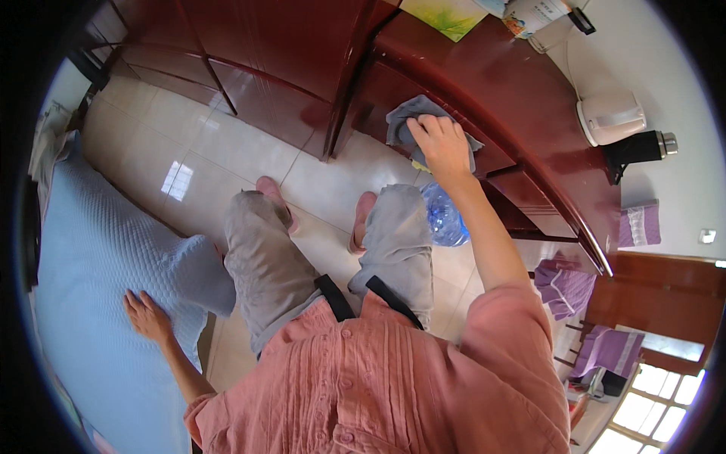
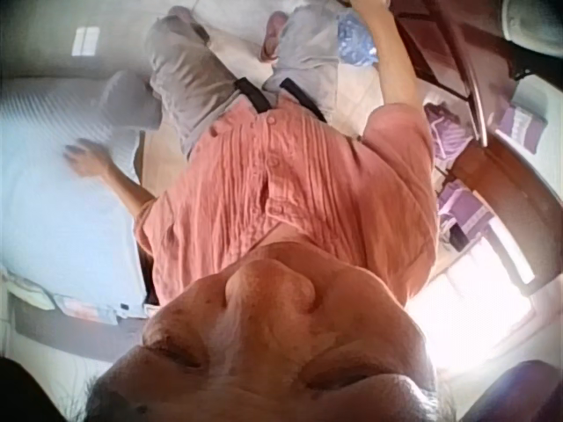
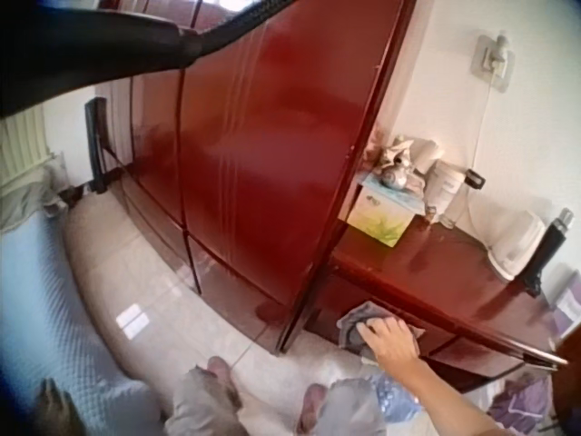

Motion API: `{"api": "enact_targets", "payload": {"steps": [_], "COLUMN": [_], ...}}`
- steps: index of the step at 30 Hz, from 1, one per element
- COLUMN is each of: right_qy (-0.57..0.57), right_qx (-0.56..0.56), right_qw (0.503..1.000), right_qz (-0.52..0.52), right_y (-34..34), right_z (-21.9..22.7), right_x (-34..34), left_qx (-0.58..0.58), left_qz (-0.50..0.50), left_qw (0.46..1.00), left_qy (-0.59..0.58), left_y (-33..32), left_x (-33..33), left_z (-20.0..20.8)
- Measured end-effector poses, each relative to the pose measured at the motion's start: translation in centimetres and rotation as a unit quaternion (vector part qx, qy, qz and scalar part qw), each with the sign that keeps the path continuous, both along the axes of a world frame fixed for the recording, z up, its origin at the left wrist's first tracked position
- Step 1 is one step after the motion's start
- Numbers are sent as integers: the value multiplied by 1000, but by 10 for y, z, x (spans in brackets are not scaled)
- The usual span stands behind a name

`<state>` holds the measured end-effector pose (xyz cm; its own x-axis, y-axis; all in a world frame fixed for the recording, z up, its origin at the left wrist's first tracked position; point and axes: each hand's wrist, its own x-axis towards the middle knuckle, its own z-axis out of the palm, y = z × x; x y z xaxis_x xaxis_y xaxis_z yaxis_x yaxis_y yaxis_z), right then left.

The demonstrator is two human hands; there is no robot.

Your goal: The person wipes the surface and sides of a reddish-brown wooden cabinet using a grey cloth. They move around the cabinet to clean different sections, including the top, front, and side panels, while a large water bottle sits on the floor nearby.

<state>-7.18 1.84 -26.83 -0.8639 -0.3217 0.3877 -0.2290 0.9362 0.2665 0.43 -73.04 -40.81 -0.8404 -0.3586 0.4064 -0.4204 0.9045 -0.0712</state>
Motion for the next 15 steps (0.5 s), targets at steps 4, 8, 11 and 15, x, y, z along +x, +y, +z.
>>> {"api": "enact_targets", "payload": {"steps": [4,8,11,15], "right_qy": [-82,-153,-175,-230], "right_qx": [104,34,-55,-260], "right_qw": [989,982,976,926], "right_qz": [69,101,115,149], "right_y": [2,-14,-50,-132], "right_z": [-31,-61,-78,-102], "right_x": [-17,-40,-68,-98], "left_qx": [2,5,12,24], "left_qz": [39,51,36,44], "left_qw": [999,998,999,998], "left_qy": [19,29,39,36], "left_y": [14,10,7,10], "left_x": [-15,-18,-22,-19], "left_z": [6,2,-3,4]}}
